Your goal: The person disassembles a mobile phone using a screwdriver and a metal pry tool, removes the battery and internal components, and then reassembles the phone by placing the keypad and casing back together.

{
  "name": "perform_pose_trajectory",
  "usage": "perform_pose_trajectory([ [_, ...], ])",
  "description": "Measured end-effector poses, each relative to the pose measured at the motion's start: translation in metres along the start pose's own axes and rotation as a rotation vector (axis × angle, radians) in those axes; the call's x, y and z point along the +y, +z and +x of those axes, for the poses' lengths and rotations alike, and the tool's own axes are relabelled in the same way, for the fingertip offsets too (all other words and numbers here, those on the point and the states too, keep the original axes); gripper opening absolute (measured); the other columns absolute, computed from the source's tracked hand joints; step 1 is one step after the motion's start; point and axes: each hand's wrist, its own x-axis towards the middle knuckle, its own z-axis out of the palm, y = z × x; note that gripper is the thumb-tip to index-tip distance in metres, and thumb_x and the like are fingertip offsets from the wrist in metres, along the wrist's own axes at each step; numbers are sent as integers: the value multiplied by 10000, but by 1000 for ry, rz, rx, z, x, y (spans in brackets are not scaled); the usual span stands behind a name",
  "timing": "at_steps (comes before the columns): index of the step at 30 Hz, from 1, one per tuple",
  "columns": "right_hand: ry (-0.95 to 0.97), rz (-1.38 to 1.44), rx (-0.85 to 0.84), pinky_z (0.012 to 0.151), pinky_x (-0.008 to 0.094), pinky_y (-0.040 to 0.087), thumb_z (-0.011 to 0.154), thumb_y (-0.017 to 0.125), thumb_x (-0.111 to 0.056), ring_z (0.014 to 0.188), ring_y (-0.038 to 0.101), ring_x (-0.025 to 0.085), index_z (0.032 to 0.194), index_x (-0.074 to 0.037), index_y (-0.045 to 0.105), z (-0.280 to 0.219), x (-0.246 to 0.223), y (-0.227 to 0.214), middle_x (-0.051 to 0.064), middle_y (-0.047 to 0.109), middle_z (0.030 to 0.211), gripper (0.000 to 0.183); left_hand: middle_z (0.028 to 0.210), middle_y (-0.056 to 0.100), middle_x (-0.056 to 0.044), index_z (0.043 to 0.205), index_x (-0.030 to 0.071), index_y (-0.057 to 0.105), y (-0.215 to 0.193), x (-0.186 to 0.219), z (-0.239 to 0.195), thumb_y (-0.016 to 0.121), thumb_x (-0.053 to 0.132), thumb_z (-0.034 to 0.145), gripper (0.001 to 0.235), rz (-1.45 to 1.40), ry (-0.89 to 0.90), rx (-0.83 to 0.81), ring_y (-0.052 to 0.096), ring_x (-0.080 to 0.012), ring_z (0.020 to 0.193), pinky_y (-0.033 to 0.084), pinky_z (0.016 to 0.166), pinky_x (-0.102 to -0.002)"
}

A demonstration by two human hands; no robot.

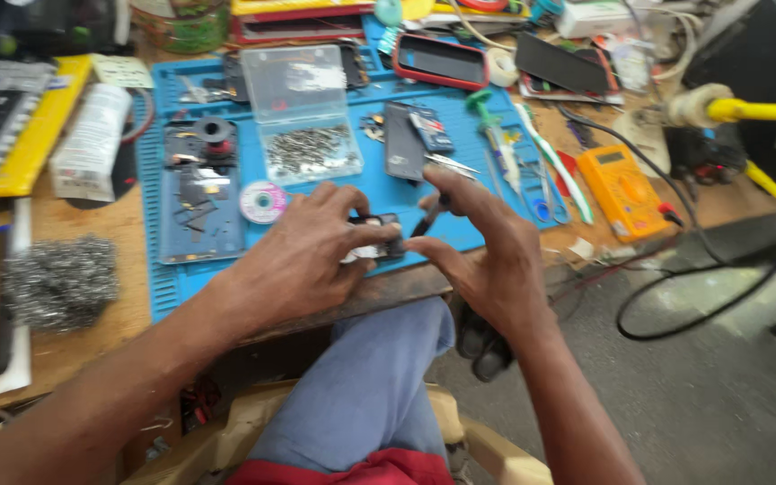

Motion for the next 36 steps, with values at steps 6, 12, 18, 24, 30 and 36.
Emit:
perform_pose_trajectory([
  [6, 32, 257, -76, 1037, 332, 588, 970, 714, -2, 1152, 736, 192, 1466, -142, 571, 1, 7, 0, 71, 737, 1268, 535, 1222, 628, -182, 1266, 146, 653, 24, -16, -2, 684, 64, 691, 582, -21, 118, 115, 573, -405, 1126, 472, 962, -493],
  [12, -19, 177, -2, 911, 278, 590, 1081, 697, -88, 981, 736, 158, 1459, -274, 570, -3, -8, -9, 44, 746, 1109, 440, 1165, 694, -119, 1183, 156, 692, 88, -66, 11, 761, 310, 755, 459, 164, 99, 205, 669, -330, 1148, 507, 1042, -444],
  [18, -16, 99, 108, 813, 261, 577, 1145, 620, -213, 883, 682, 136, 1505, -410, 459, -12, 6, 8, -10, 720, 1053, 440, 1143, 757, -104, 1205, 123, 732, 108, -105, 12, 786, 220, 790, 429, -195, -90, 135, 728, -266, 1068, 559, 943, -389],
  [24, 32, 23, 120, 795, 240, 560, 1068, 666, -296, 843, 661, 96, 1485, -438, 410, -20, 2, 13, -40, 693, 997, 509, 1081, 755, -151, 1198, 31, 699, 127, -63, 39, 774, 101, 815, 396, -362, -458, 93, 735, -253, 1019, 580, 897, -383],
  [30, -52, 25, 124, 799, 240, 562, 1083, 681, -203, 860, 669, 97, 1520, -454, 391, -15, 6, 19, -55, 728, 1065, 581, 1020, 753, -198, 1191, -61, 665, 90, -69, 22, 762, -19, 840, 366, -551, -522, -16, 743, -239, 970, 601, 851, -378],
  [36, -12, -21, 90, 812, 253, 581, 1139, 715, -161, 828, 666, 120, 1520, -421, 455, -18, 4, 17, -44, 713, 977, 530, 1052, 724, -175, 1200, -86, 610, 94, -75, 12, 693, -20, 914, 305, -955, -363, 118, 700, -173, 970, 555, 795, -302],
])
